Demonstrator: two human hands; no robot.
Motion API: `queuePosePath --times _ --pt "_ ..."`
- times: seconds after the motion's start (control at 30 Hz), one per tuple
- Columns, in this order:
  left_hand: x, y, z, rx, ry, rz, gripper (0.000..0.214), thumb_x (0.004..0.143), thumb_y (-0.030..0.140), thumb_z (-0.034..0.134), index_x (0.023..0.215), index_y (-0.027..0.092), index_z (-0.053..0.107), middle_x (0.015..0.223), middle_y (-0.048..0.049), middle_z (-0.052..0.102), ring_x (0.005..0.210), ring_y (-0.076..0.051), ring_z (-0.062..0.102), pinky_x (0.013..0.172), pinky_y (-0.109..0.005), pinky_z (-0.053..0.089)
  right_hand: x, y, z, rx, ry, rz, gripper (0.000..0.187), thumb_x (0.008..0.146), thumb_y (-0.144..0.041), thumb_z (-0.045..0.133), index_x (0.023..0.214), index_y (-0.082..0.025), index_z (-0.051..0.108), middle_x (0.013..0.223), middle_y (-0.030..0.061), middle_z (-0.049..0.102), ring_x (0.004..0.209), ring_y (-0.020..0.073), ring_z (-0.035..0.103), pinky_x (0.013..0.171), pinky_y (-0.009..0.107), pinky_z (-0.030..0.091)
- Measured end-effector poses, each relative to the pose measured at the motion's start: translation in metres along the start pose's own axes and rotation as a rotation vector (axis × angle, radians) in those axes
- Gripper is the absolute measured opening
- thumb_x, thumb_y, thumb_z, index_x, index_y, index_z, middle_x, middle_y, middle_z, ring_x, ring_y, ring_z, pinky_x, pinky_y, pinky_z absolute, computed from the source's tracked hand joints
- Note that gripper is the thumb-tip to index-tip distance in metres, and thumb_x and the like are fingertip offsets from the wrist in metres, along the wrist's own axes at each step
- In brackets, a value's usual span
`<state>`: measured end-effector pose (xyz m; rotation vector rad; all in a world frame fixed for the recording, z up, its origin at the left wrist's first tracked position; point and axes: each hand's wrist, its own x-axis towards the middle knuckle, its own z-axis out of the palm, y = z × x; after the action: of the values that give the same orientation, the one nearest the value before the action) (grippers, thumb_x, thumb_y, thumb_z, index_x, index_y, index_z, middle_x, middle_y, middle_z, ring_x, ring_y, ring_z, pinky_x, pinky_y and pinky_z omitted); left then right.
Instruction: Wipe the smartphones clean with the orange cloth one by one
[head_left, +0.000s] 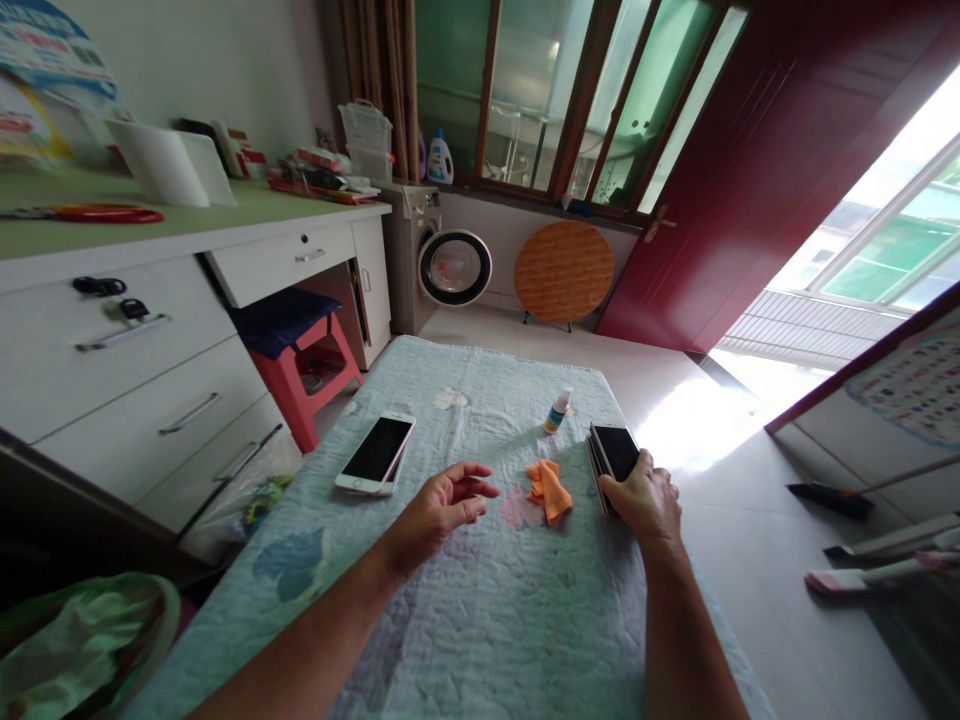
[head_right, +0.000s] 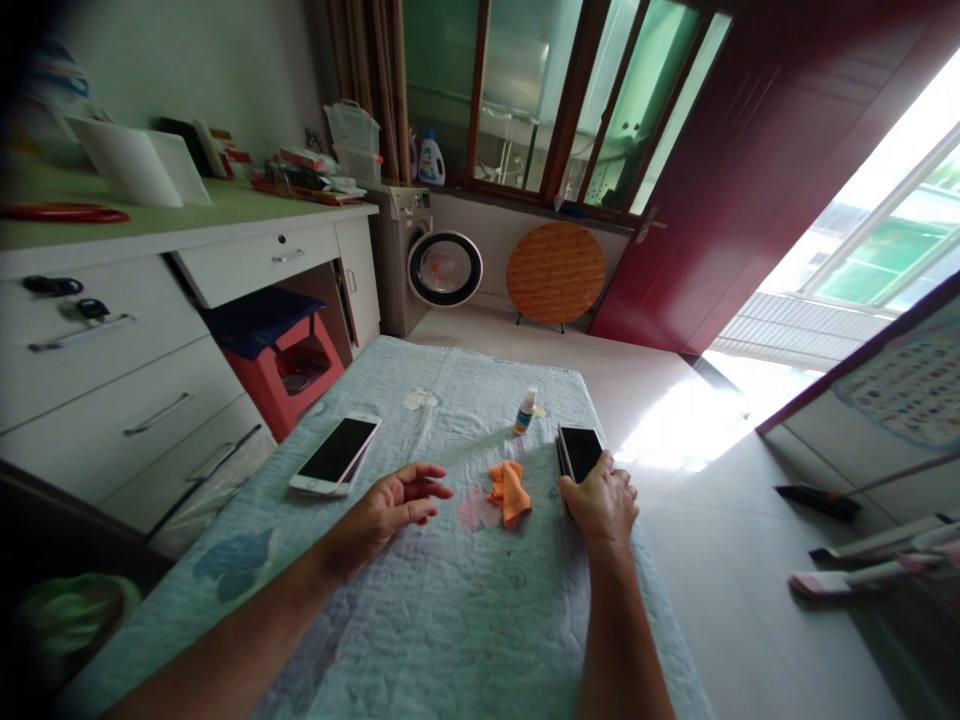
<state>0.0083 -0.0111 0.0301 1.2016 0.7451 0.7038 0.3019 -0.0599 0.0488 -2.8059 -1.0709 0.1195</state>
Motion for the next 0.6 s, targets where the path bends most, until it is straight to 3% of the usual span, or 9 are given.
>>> queuePosePath --times 0.07,0.17,0.23,0.3,0.37,0.43,0.53,0.6 --pt "0.0 0.002 -0.003 0.083 0.075 0.089 0.035 0.078 0.029 0.066 0.111 0.019 0.059 0.105 -0.0085 0.069 0.096 -0.021 0.061 0.081 -0.031 0.046 -0.001 0.0 -0.002 -0.005 0.035 -0.001 0.078 0.076 -0.054 0.052 0.14 -0.012 0.036 0.123 0.0219 0.051 0.113 0.042 0.049 0.089 0.049 0.041" --pt "0.001 0.006 -0.015 0.386 0.298 0.245 0.028 0.082 0.032 0.06 0.106 0.019 0.062 0.104 -0.0074 0.069 0.094 -0.023 0.063 0.086 -0.034 0.047 -0.004 -0.004 -0.006 0.013 0.211 -0.059 0.082 0.075 -0.055 0.056 0.142 -0.013 0.035 0.14 0.0221 0.038 0.127 0.0432 0.034 0.098 0.054 0.032" --pt "0.003 0.011 -0.029 0.664 0.5 0.335 0.026 0.083 0.032 0.056 0.105 0.02 0.064 0.106 -0.0072 0.068 0.098 -0.025 0.062 0.088 -0.035 0.046 -0.008 -0.009 -0.007 0.081 0.32 -0.178 0.077 0.078 -0.051 0.054 0.142 -0.014 0.034 0.145 0.0196 0.033 0.132 0.0383 0.029 0.102 0.05 0.03" --pt "0.006 0.014 -0.045 0.922 0.649 0.406 0.029 0.085 0.028 0.05 0.11 0.02 0.061 0.117 -0.009 0.065 0.113 -0.027 0.056 0.1 -0.038 0.04 -0.015 -0.018 -0.005 0.175 0.356 -0.366 0.066 0.083 -0.045 0.049 0.141 -0.015 0.037 0.143 0.0165 0.037 0.131 0.0321 0.032 0.104 0.045 0.031" --pt "0.008 0.016 -0.06 1.163 0.739 0.356 0.035 0.084 0.027 0.051 0.117 0.018 0.057 0.129 -0.0112 0.058 0.12 -0.03 0.051 0.106 -0.042 0.033 -0.023 -0.029 0.001 0.24 0.326 -0.57 0.054 0.086 -0.04 0.046 0.134 -0.016 0.045 0.138 0.0143 0.044 0.126 0.0285 0.039 0.104 0.041 0.032" --pt "0.009 0.016 -0.071 1.35 0.831 0.199 0.049 0.081 0.036 0.057 0.124 0.014 0.051 0.133 -0.0163 0.054 0.121 -0.035 0.049 0.103 -0.047 0.034 -0.032 -0.04 0.009 0.246 0.265 -0.685 0.045 0.086 -0.036 0.047 0.127 -0.018 0.052 0.133 0.0122 0.048 0.121 0.0276 0.043 0.102 0.039 0.035" --pt "0.007 0.014 -0.079 1.506 0.814 -0.026 0.068 0.077 0.053 0.06 0.129 0.011 0.046 0.126 -0.0204 0.057 0.113 -0.039 0.053 0.095 -0.049 0.038 -0.041 -0.05 0.022 0.205 0.194 -0.728 0.041 0.088 -0.033 0.048 0.126 -0.019 0.054 0.128 0.0115 0.052 0.114 0.027 0.048 0.099 0.039 0.038" --pt "0.006 0.013 -0.081 1.559 0.775 -0.104 0.073 0.077 0.057 0.058 0.13 0.009 0.045 0.119 -0.021 0.06 0.107 -0.039 0.057 0.089 -0.047 0.041 -0.044 -0.053 0.027 0.177 0.178 -0.711 0.042 0.087 -0.033 0.049 0.126 -0.018 0.054 0.125 0.0121 0.054 0.11 0.0267 0.05 0.096 0.038 0.04"
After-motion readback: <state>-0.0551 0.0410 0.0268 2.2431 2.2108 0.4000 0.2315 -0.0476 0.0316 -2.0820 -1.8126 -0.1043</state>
